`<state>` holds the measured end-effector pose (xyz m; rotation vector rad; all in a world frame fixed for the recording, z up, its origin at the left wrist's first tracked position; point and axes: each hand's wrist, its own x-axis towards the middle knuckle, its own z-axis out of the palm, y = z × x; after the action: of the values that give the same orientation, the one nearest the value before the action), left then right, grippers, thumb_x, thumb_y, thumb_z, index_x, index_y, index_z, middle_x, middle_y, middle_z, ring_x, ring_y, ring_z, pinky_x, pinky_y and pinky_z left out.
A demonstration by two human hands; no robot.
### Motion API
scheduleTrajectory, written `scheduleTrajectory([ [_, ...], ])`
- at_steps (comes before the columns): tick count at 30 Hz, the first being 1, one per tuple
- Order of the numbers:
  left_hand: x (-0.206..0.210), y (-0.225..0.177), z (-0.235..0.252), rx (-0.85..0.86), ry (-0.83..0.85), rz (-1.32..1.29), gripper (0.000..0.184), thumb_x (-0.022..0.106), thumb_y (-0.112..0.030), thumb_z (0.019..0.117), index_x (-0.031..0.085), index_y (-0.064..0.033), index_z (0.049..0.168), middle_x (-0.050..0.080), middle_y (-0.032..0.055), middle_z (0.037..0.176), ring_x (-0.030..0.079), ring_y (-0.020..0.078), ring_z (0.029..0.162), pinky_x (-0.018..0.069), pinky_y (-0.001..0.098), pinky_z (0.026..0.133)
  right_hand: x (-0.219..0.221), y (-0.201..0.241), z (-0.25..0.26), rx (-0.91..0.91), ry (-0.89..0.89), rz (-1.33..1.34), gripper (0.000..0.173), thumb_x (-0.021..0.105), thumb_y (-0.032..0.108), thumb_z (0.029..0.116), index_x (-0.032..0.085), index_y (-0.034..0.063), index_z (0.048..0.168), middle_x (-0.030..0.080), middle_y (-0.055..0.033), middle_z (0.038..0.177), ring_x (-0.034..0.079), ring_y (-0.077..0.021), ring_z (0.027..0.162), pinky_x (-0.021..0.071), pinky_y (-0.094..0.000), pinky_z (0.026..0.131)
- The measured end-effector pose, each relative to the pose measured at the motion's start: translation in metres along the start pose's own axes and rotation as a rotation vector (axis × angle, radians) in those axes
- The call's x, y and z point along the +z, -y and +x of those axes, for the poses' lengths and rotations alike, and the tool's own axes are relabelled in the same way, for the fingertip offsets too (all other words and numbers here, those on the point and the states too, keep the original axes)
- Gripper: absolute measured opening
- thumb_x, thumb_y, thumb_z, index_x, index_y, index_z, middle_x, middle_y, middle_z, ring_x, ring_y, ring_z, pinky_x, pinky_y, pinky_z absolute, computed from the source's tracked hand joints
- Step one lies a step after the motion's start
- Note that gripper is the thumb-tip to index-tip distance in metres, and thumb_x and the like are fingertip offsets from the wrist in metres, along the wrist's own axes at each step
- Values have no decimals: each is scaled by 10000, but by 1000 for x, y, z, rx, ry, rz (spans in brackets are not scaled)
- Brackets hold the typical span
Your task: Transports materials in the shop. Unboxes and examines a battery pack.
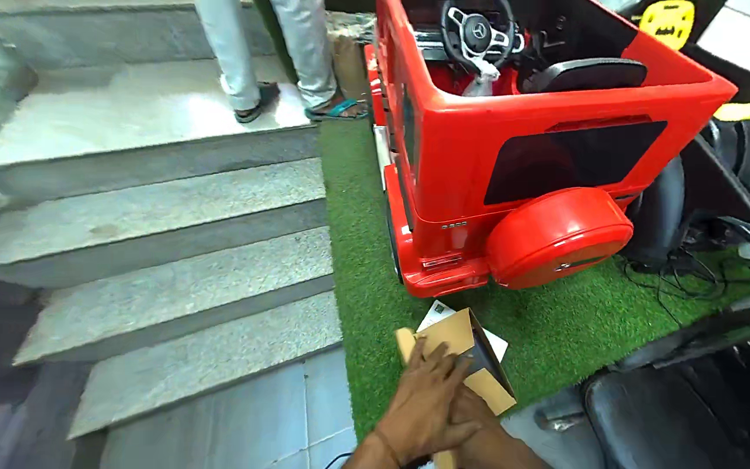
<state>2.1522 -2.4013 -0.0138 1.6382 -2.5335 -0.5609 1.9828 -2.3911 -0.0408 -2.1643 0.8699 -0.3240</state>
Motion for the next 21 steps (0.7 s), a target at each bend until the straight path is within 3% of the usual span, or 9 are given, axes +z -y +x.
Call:
scheduleTrajectory([
  [2, -11, 26, -21, -188, 152, 9, 950, 548, -808, 824, 539, -116, 1475, 692, 145, 1275, 633, 351, 1218, 312, 650, 1150, 24, -7, 17, 23, 75, -135, 442, 533, 360, 1021, 630, 179, 1412, 502, -83, 1560, 351, -303, 1516, 235, -542, 1256],
  [3, -10, 37, -30, -260, 226, 13, 934, 500, -794, 867, 529, -86, 1475, 689, 153, 1278, 642, 342, 1204, 343, 611, 1139, 42, -16, 15, 57, -35, -175, 404, 544, 350, 1005, 662, 223, 1370, 502, -85, 1557, 347, -324, 1514, 255, -551, 1250],
  [5, -11, 45, -31, -351, 286, 14, 896, 519, -738, 896, 472, -96, 1519, 671, 145, 1314, 646, 332, 1194, 382, 587, 1107, 55, -29, 14, 266, -254, -225, 477, 642, 380, 940, 657, 167, 1366, 527, -159, 1513, 410, -374, 1466, 357, -544, 1197],
  [8, -8, 39, 6, -462, 329, 49, 1066, 707, -656, 828, 240, -138, 1634, 432, 236, 1551, 598, 464, 1196, 470, 649, 966, 45, -53, 12, 641, -247, -282, 982, 709, 672, 797, 491, 20, 1499, 360, -271, 1602, 339, -439, 1492, 348, -545, 1195],
  [10, 15, 46, 32, -449, 304, 131, 1116, 624, -752, 823, 171, -158, 1652, 232, 217, 1667, 480, 456, 1350, 425, 649, 1006, 32, -59, 12, 756, -96, -327, 1102, 723, 751, 707, 473, 45, 1516, 311, -255, 1631, 329, -434, 1493, 352, -557, 1177],
  [13, 54, 72, 54, -303, 292, 105, 1028, 562, -751, 865, 213, -183, 1646, 185, 205, 1688, 232, 423, 1535, 187, 692, 1189, 11, -59, 14, 783, 78, -325, 1152, 840, 659, 615, 415, 167, 1566, 244, -205, 1668, 352, -433, 1463, 393, -596, 1104],
  [16, 74, 85, 56, -225, 239, 142, 936, 474, -750, 923, 282, -161, 1626, 270, 188, 1665, 342, 387, 1497, 335, 594, 1162, -1, -65, -2, 762, 176, -329, 1077, 865, 615, 621, 460, 211, 1534, 238, -185, 1669, 417, -437, 1408, 467, -582, 1040],
  [18, 69, 87, 56, -199, 253, 129, 838, 420, -652, 982, 276, -135, 1626, 291, 178, 1660, 391, 371, 1473, 372, 560, 1147, -3, -69, -15, 725, 194, -312, 858, 862, 580, 652, 612, 161, 1358, 353, -187, 1595, 466, -445, 1348, 539, -582, 927],
  [21, 52, 99, 57, -260, 110, -171, 569, 305, -435, 1063, 510, -130, 1498, 653, 130, 1360, 662, 327, 1197, 520, 569, 997, -7, -86, -29, 661, 147, -255, 916, 922, 513, 562, 571, 155, 1329, 454, -167, 1476, 537, -400, 1259, 569, -539, 858],
])
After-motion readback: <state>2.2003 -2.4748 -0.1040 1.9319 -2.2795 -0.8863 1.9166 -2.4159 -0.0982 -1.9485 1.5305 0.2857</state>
